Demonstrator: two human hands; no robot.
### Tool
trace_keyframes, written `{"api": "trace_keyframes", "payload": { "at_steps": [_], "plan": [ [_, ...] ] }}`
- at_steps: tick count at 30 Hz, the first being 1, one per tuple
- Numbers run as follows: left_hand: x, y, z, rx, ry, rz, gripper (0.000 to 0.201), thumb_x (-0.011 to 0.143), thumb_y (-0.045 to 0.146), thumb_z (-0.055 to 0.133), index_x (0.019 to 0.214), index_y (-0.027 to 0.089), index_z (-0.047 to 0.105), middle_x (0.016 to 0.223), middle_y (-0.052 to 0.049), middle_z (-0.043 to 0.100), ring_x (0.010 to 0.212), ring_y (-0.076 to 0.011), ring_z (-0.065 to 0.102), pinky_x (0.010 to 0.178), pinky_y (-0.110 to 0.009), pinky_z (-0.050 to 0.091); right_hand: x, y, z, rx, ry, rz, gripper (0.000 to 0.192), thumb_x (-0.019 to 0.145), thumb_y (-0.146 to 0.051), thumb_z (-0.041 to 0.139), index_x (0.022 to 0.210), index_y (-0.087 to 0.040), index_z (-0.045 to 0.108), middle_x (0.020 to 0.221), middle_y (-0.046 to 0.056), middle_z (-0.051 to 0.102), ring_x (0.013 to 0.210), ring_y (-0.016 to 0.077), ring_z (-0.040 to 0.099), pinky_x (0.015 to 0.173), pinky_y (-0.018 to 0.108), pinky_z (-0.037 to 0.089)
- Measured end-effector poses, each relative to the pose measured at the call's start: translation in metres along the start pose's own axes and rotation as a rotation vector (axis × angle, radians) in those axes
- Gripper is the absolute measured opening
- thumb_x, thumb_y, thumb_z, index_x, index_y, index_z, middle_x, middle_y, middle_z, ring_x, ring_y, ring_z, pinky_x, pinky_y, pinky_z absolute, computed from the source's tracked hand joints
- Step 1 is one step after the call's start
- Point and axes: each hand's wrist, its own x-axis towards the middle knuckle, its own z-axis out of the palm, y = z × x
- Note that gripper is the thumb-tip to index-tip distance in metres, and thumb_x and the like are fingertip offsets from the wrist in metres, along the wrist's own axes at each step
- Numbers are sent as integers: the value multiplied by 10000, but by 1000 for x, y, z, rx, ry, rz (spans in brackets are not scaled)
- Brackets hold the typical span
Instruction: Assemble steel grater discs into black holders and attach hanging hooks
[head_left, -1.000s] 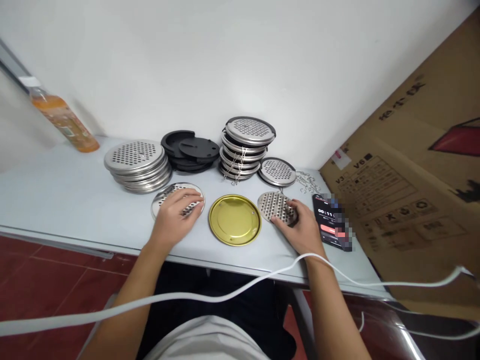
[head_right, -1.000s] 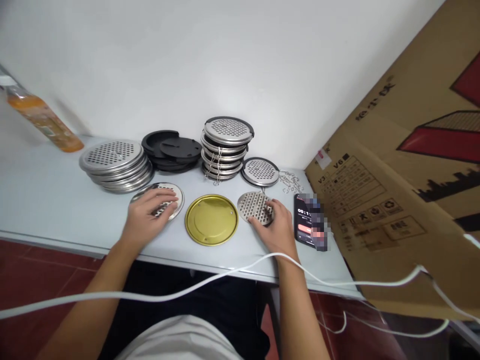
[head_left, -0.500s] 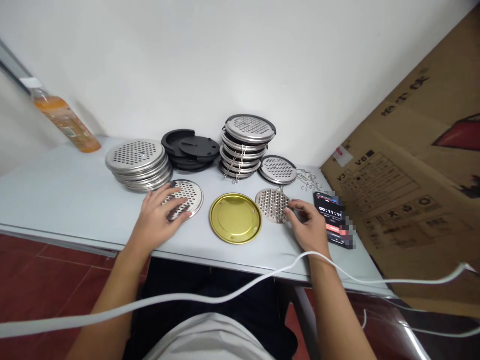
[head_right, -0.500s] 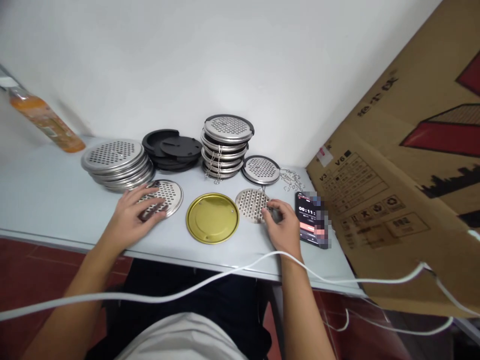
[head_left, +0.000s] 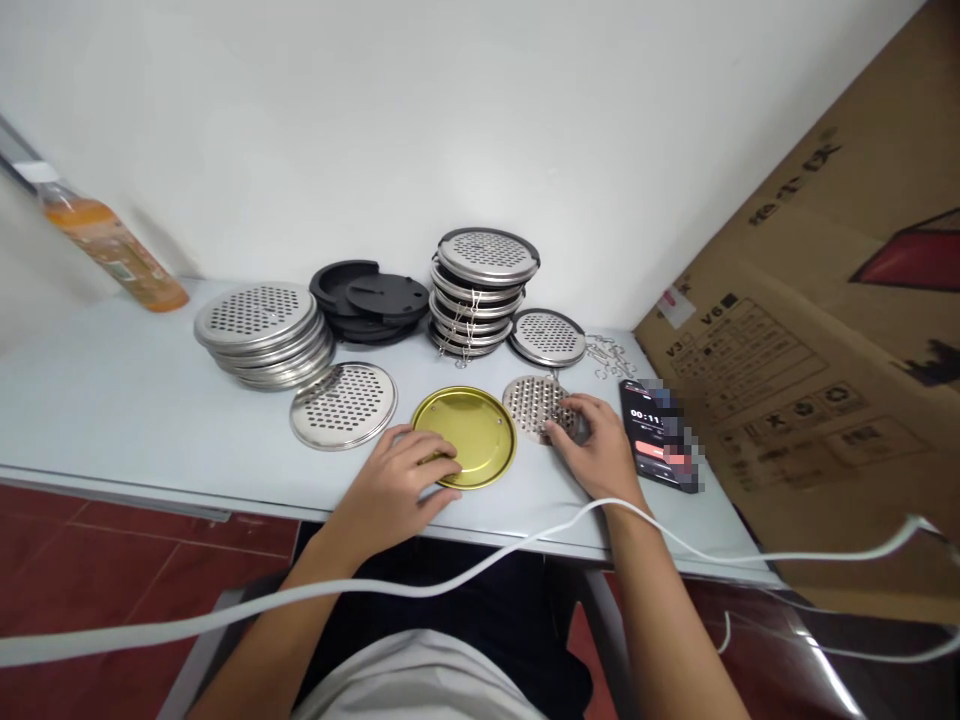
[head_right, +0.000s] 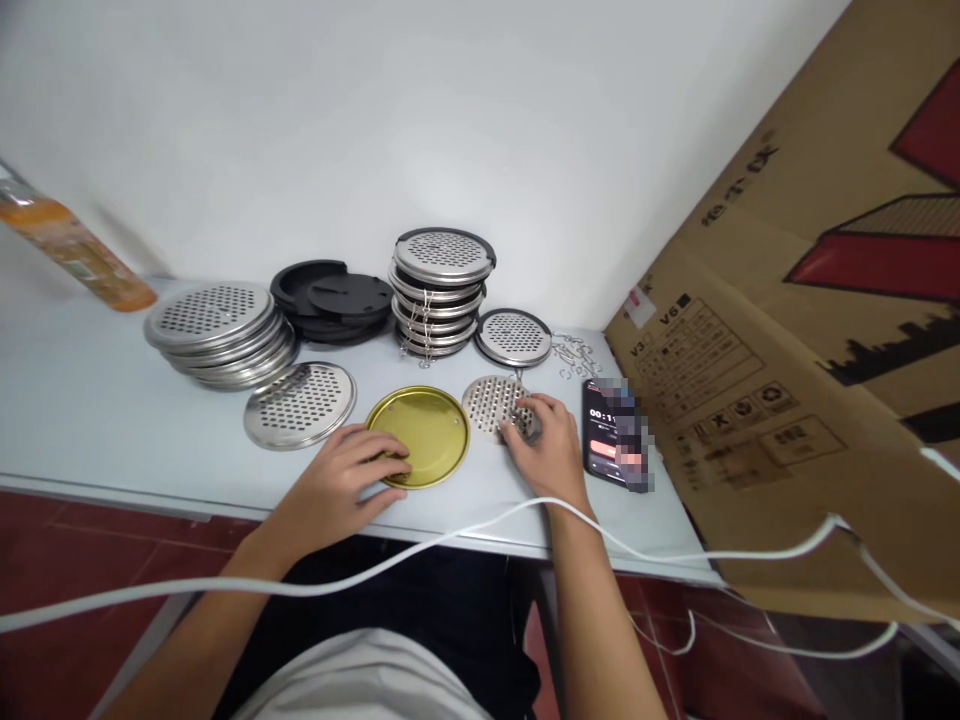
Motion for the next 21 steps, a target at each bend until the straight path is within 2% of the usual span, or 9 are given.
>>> {"api": "trace_keyframes", "payload": {
  "at_steps": [6, 11, 13, 17, 21],
  "plan": [
    [1, 9, 2, 18, -8, -60, 154, 936, 310, 649, 1063, 240, 703, 1175, -37, 683, 1138, -226, 593, 1094, -470, 320, 1, 1, 1, 24, -2, 35, 346, 823, -419, 680, 1077, -184, 685, 1144, 144, 666, 1100, 303, 625, 1025, 511, 465],
    [4, 15, 2, 36, -14, -67, 113, 952, 231, 611, 974, 241, 721, 1101, -16, 705, 1055, -207, 612, 1070, -468, 339, 1, 2, 1, 43, 10, 29, 347, 812, -419, 693, 1068, -185, 685, 1135, 136, 669, 1088, 296, 629, 1018, 500, 472],
    [6, 18, 1, 40, -25, -61, 112, 942, 192, 609, 943, 228, 715, 1064, -15, 712, 1026, -205, 624, 1056, -465, 358, 1, 3, 0, 47, 15, 24, 344, 816, -407, 692, 1079, -187, 679, 1126, 129, 672, 1084, 291, 629, 1011, 495, 475],
    [8, 19, 0, 42, -25, -64, 150, 907, 178, 655, 1051, 199, 691, 1070, -51, 703, 1034, -233, 619, 1010, -454, 427, 2, 3, 0, 64, 13, 34, 343, 821, -399, 694, 1093, -192, 663, 1108, 115, 676, 1051, 282, 633, 975, 484, 490],
    [9, 18, 2, 26, -26, -52, 101, 921, 168, 637, 996, 191, 701, 1062, -67, 691, 1028, -238, 618, 964, -440, 474, 3, 2, 0, 62, 7, 34, 334, 822, -400, 687, 1081, -189, 665, 1100, 121, 679, 1037, 285, 633, 956, 483, 497]
  ]
}}
